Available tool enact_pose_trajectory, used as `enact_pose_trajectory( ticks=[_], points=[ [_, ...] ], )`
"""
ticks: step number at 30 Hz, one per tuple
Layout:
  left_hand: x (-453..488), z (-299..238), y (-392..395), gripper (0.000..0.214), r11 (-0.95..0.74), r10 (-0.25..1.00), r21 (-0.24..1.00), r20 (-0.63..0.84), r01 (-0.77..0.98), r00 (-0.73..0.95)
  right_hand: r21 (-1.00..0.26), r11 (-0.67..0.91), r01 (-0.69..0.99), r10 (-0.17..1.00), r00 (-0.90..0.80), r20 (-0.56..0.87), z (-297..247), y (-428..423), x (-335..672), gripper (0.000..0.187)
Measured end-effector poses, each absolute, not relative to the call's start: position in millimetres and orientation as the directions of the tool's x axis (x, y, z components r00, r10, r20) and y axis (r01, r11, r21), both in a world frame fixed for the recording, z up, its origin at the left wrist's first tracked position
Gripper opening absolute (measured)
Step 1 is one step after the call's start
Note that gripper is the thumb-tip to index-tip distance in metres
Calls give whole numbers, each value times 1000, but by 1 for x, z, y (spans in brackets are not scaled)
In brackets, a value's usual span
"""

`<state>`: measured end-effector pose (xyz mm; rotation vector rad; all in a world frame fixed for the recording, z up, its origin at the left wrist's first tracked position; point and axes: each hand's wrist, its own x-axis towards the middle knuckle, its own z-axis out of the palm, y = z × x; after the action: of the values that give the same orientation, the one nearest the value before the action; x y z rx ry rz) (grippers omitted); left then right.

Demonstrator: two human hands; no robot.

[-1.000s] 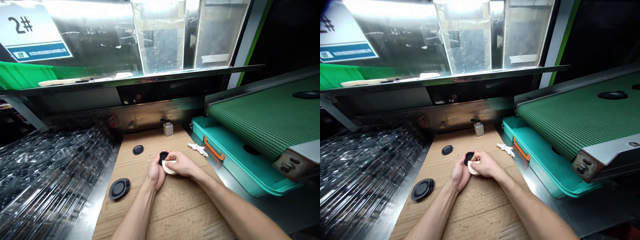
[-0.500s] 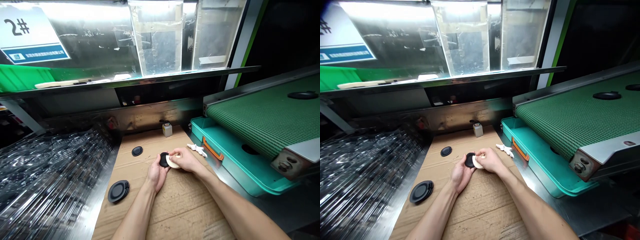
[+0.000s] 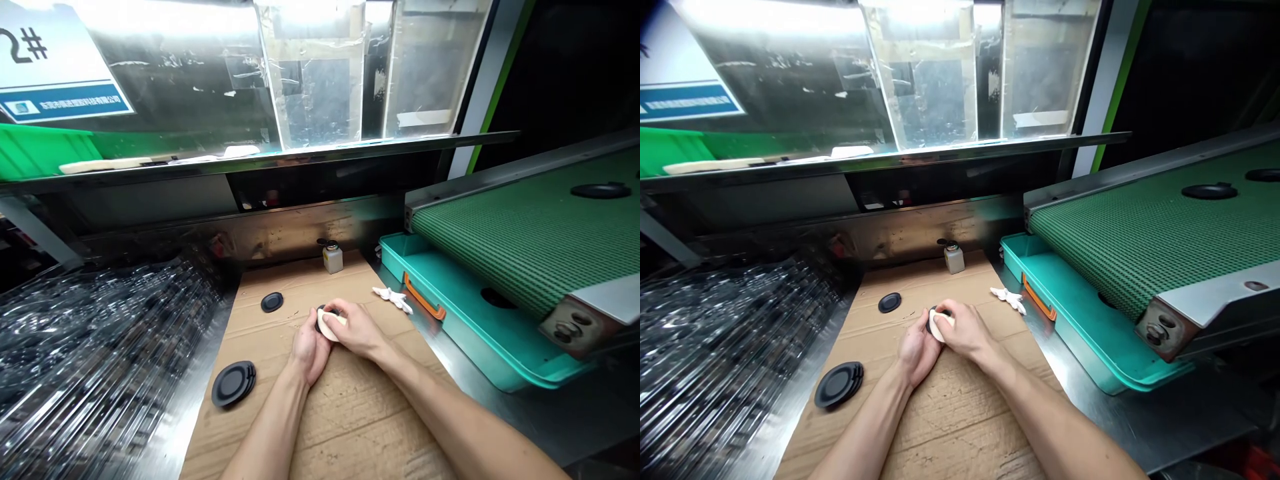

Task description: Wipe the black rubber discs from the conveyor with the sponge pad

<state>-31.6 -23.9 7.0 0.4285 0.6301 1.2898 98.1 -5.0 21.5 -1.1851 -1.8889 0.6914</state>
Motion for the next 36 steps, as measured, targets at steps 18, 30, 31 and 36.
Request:
enact_pose_trajectory(
  ticks=[18,30,31,36],
  points=[
    [-35,3,-21,34,195,974,579,-212,-792,85,-493,240,837,938,-69,340,19,-14,80,37],
    [-33,4,-23,35,184,977,595,-194,-782,83,-473,115,874,961,23,275,19,-19,71,42],
    [-32,4,-23,35,199,975,598,-201,-776,95,-470,134,873,957,8,289,20,-19,71,43],
    [-34,4,-22,35,214,972,592,-207,-777,111,-496,193,846,954,-43,298,19,-13,75,42]
  ],
)
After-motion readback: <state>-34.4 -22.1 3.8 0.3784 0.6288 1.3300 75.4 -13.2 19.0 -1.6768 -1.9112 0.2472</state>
